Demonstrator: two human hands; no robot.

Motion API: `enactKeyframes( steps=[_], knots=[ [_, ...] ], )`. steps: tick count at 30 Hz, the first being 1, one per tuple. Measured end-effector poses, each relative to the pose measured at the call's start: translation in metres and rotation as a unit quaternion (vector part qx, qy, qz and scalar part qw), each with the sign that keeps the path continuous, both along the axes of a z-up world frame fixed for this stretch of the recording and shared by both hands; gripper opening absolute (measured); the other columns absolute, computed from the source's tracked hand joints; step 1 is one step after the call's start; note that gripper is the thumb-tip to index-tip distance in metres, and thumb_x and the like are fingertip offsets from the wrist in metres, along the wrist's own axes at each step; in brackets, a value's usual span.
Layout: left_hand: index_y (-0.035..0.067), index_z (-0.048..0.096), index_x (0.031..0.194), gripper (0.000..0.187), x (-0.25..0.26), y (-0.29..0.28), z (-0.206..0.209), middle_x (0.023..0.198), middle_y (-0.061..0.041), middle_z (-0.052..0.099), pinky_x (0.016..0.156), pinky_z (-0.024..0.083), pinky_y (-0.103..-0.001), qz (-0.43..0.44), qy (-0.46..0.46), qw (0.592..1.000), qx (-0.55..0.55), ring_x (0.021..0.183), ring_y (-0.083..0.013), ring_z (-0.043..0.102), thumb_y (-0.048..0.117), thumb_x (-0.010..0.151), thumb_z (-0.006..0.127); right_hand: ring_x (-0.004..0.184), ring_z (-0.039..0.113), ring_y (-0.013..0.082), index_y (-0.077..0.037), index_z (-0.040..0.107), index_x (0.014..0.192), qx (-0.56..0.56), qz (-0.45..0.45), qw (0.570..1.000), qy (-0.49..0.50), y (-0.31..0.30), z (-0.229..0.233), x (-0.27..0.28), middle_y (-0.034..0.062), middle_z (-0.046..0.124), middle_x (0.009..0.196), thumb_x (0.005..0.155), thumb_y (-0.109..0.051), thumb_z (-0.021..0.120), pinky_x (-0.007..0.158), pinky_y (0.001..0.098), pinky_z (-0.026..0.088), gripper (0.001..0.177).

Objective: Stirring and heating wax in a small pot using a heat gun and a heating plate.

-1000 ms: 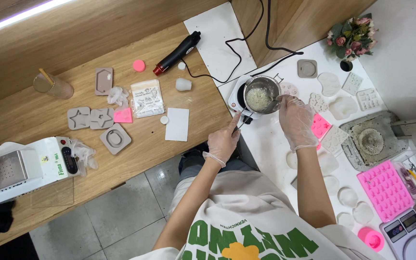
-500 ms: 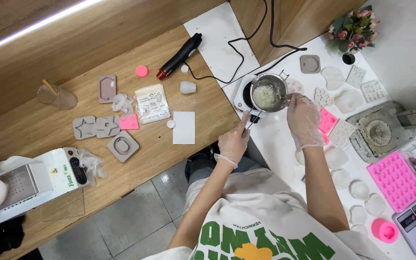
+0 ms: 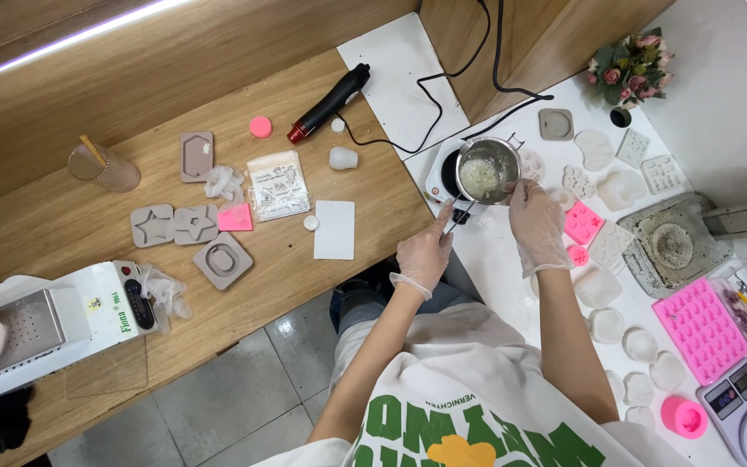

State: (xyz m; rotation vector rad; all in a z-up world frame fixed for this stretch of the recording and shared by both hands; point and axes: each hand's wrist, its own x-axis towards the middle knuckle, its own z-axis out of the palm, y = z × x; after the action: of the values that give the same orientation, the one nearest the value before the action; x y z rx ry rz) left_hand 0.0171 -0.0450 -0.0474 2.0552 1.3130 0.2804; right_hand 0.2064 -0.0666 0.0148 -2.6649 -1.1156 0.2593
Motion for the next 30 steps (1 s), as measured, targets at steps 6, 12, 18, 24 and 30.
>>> enactKeyframes(
  steps=[6,12,18,24,30],
  knots=[
    [0.048,0.031,0.155,0.06,0.001,0.0,-0.007,0.098,-0.01,0.078,0.074,0.059,-0.047,0.0,0.006,1.0,0.021,0.088,-0.0331,0.075,0.039,0.099,0.052,0.101,0.071,0.0445,-0.015,0.068,0.099,0.007,-0.035,0.999,0.002,0.006,0.0,0.004,0.0176,0.076,0.092,0.109,-0.037,0.04,0.089,0.0556,0.053,0.037],
    [0.049,0.029,0.155,0.062,0.0,0.002,-0.006,0.097,-0.008,0.077,0.073,0.06,-0.047,-0.006,0.048,0.997,0.053,0.086,-0.0312,0.076,0.041,0.098,0.052,0.101,0.07,0.0365,-0.02,0.07,0.108,0.1,0.032,0.989,0.108,0.008,0.01,-0.004,0.0074,0.075,0.089,0.108,-0.033,0.043,0.091,0.0512,0.052,0.031],
    [0.048,0.031,0.154,0.062,-0.004,0.003,0.006,0.1,-0.003,0.078,0.074,0.06,-0.045,-0.013,0.062,0.997,0.054,0.087,-0.0289,0.075,0.041,0.097,0.054,0.113,0.065,0.0394,-0.02,0.074,0.121,0.097,0.162,0.975,0.114,0.014,0.015,0.008,0.0128,0.072,0.109,0.109,-0.022,0.05,0.097,0.0529,0.052,0.027],
    [0.051,0.025,0.155,0.064,-0.005,0.007,0.013,0.101,-0.003,0.078,0.075,0.06,-0.047,-0.019,0.085,0.996,0.016,0.089,-0.0313,0.075,0.043,0.097,0.053,0.108,0.064,0.0368,-0.015,0.076,0.117,0.193,0.233,0.944,0.134,0.016,-0.002,0.032,0.0132,0.069,0.107,0.104,-0.015,0.059,0.097,0.0466,0.049,0.021],
    [0.052,0.023,0.155,0.065,-0.004,0.007,0.014,0.094,-0.005,0.078,0.074,0.061,-0.046,-0.026,0.131,0.99,0.035,0.084,-0.0323,0.076,0.044,0.098,0.053,0.108,0.063,0.0372,-0.013,0.076,0.114,0.217,0.251,0.935,0.127,0.023,-0.008,0.042,0.0135,0.067,0.105,0.106,-0.016,0.06,0.098,0.0465,0.048,0.018]
  ],
)
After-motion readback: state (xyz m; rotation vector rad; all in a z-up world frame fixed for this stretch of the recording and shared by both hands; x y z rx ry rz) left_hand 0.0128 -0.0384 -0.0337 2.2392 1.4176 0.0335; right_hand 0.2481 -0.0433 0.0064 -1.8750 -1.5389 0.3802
